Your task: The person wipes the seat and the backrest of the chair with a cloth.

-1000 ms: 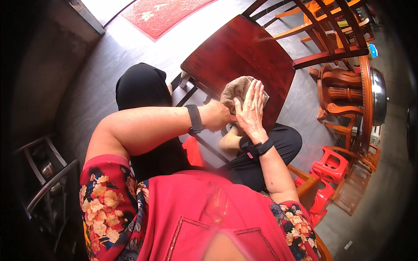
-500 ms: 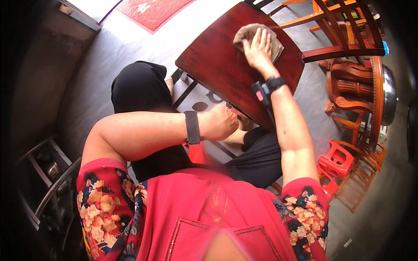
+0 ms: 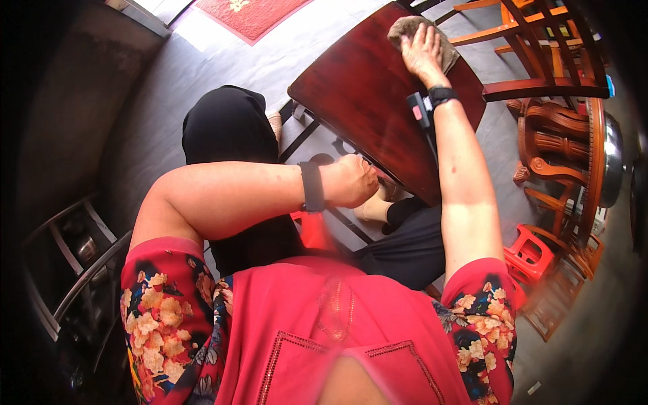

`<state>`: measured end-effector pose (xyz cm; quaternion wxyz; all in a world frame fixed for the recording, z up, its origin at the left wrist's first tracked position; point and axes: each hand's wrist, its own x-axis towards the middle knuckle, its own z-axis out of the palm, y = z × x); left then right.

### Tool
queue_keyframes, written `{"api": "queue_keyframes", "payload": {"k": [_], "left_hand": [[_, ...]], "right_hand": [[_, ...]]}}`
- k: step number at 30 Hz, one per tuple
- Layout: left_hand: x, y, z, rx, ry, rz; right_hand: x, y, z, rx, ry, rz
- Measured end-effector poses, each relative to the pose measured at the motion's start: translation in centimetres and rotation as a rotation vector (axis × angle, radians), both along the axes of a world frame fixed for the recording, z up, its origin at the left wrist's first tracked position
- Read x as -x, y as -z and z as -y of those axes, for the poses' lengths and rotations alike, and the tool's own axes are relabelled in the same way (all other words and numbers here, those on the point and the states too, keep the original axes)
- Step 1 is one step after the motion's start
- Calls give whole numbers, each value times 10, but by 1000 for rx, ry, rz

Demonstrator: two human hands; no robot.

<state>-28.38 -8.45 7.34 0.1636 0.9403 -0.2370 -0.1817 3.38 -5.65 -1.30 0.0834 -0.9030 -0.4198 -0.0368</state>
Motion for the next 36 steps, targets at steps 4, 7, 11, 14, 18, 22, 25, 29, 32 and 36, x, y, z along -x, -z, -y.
{"api": "queue_keyframes", "payload": {"k": [4,7,11,14,18,22,25,29,32,36], "left_hand": [[2,3,-2,99,-122,148],[5,-1,-2,147,-111,242],[5,9,7,143,-126,200],[9,28,12,94,-124,310],[12,14,10,27,-62,190],[18,13,11,53,-60,211],[18,12,12,44,-86,198],[19,18,14,85,-153,287],[19,4,7,87,-128,227],[14,0,5,90,-84,76]], "right_hand": [[68,-9,36,21,-135,12],[129,-27,74,20,-254,-6],[194,-59,125,44,-308,-159],[214,-57,148,94,-329,-199],[205,-64,143,76,-355,-234],[167,-54,104,32,-326,-152],[121,-31,61,26,-256,-44],[62,-11,8,22,-193,-33],[34,-13,-29,53,-96,-70],[23,-15,-58,18,5,-138]]}}
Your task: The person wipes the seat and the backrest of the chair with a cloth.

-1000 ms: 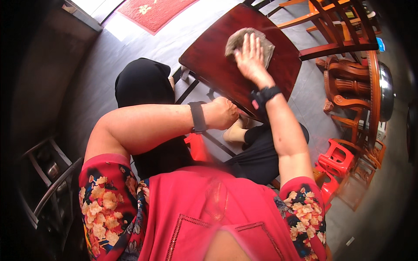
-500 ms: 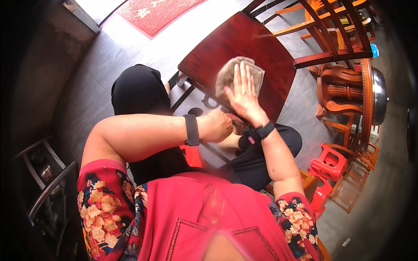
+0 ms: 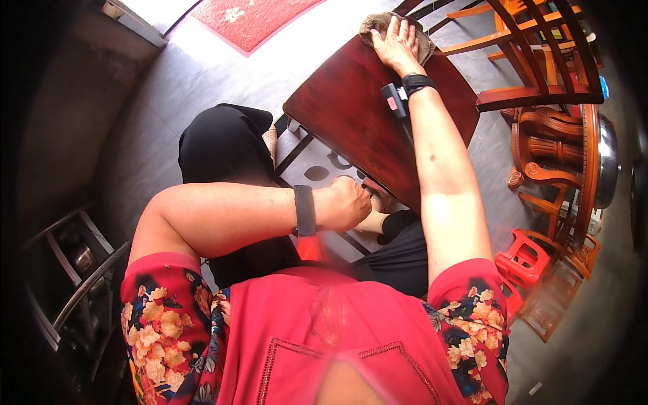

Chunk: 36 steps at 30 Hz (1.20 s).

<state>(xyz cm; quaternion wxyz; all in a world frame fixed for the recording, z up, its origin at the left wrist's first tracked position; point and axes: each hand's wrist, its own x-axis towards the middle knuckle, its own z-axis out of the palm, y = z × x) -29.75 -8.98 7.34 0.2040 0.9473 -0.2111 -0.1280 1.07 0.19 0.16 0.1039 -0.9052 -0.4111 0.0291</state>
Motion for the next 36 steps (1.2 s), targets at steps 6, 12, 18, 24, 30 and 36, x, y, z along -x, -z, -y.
{"api": "queue_keyframes", "payload": {"k": [6,12,18,24,30,36], "left_hand": [[-8,-2,-6,-44,8,-9],[-10,7,5,-57,50,-13],[8,-5,6,-17,70,160],[10,6,14,-10,73,173],[4,-6,6,-35,73,85],[6,-17,-2,-40,39,20]], "right_hand": [[42,3,30,-78,-165,56],[152,-34,136,-122,-369,6],[200,-50,193,-40,-419,-73],[176,-54,154,-80,-395,-96],[103,-17,77,-102,-309,51],[47,-7,7,-40,-159,63]]}}
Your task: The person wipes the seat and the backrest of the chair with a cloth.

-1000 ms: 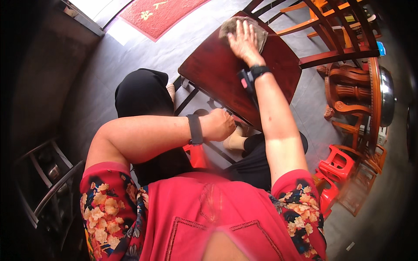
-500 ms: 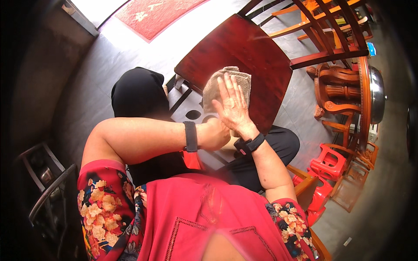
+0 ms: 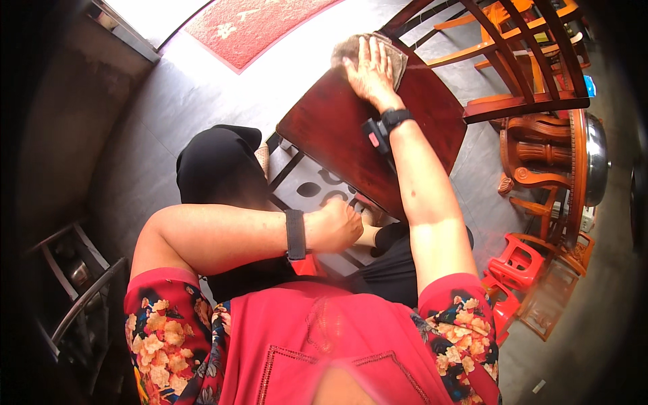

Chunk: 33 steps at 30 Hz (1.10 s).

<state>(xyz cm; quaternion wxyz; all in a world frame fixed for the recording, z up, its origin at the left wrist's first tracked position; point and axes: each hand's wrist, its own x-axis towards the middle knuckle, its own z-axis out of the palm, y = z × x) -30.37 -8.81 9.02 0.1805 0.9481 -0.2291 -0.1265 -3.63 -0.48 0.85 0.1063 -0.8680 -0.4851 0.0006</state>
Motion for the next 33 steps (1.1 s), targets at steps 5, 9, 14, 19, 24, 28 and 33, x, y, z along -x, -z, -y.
{"api": "queue_keyframes", "payload": {"k": [5,9,14,19,24,28,33], "left_hand": [[-2,3,-1,-7,26,-17],[-6,13,-4,-19,-17,-19],[-10,19,-1,-13,-10,-1],[-15,-1,-2,135,69,-116],[-11,-2,6,187,136,-218],[-10,48,5,44,26,-241],[-10,40,-5,-62,-1,-156]], "right_hand": [[-30,13,-26,24,60,1],[-10,9,-20,27,64,-67],[58,4,25,-33,-29,-26],[127,-1,70,-141,-164,-26],[145,-16,110,-126,-251,3],[133,-25,164,-59,-219,-49],[104,-34,255,13,93,-102]]}}
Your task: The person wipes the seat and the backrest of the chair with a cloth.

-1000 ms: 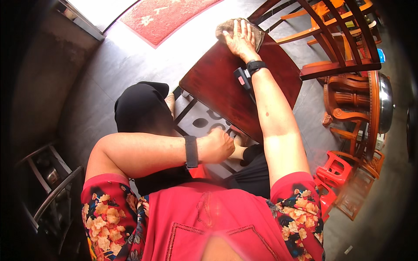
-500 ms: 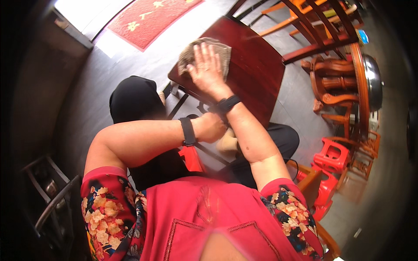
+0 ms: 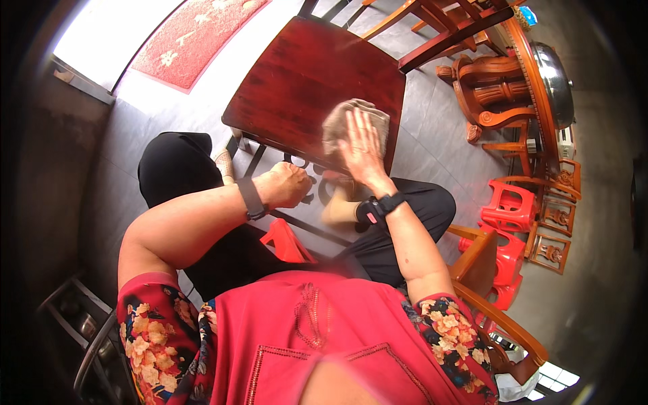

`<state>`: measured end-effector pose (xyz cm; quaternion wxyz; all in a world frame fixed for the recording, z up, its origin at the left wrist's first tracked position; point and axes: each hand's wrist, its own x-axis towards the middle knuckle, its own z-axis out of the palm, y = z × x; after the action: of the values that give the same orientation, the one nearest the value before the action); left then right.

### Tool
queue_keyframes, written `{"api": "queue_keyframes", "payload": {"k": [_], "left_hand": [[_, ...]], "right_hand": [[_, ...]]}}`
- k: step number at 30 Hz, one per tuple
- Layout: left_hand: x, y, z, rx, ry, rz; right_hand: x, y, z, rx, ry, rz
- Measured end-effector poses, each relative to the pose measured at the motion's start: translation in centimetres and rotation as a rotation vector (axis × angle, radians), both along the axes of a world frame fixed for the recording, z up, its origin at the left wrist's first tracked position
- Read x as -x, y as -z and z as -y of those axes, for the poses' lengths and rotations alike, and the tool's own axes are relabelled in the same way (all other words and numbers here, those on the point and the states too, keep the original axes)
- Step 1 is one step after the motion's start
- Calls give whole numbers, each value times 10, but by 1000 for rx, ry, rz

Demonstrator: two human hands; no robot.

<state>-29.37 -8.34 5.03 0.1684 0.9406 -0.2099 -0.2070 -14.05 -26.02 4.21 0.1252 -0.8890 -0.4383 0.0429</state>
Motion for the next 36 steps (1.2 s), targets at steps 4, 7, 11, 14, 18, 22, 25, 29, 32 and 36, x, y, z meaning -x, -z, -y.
{"api": "queue_keyframes", "payload": {"k": [4,7,11,14,18,22,25,29,32,36], "left_hand": [[7,-8,-1,47,-5,0],[8,-5,5,10,55,-29],[5,-7,11,-38,83,-21],[0,-9,15,-32,81,-25],[-2,-14,12,-5,67,-15],[-7,-6,8,31,45,-45],[-9,-10,3,81,7,-23],[-16,-11,-2,64,-38,-57],[-11,-9,-4,70,-61,-1],[-4,0,-2,53,-46,3]], "right_hand": [[8,-2,39,-7,94,9],[5,-3,43,1,83,-4],[-36,2,32,32,86,39],[-91,24,21,-2,109,158],[-148,37,-6,43,185,152],[-204,46,-24,66,250,128],[-214,41,-30,84,285,106],[-187,41,-23,57,239,129],[-129,38,1,3,111,187],[-21,11,31,-8,15,63]]}}
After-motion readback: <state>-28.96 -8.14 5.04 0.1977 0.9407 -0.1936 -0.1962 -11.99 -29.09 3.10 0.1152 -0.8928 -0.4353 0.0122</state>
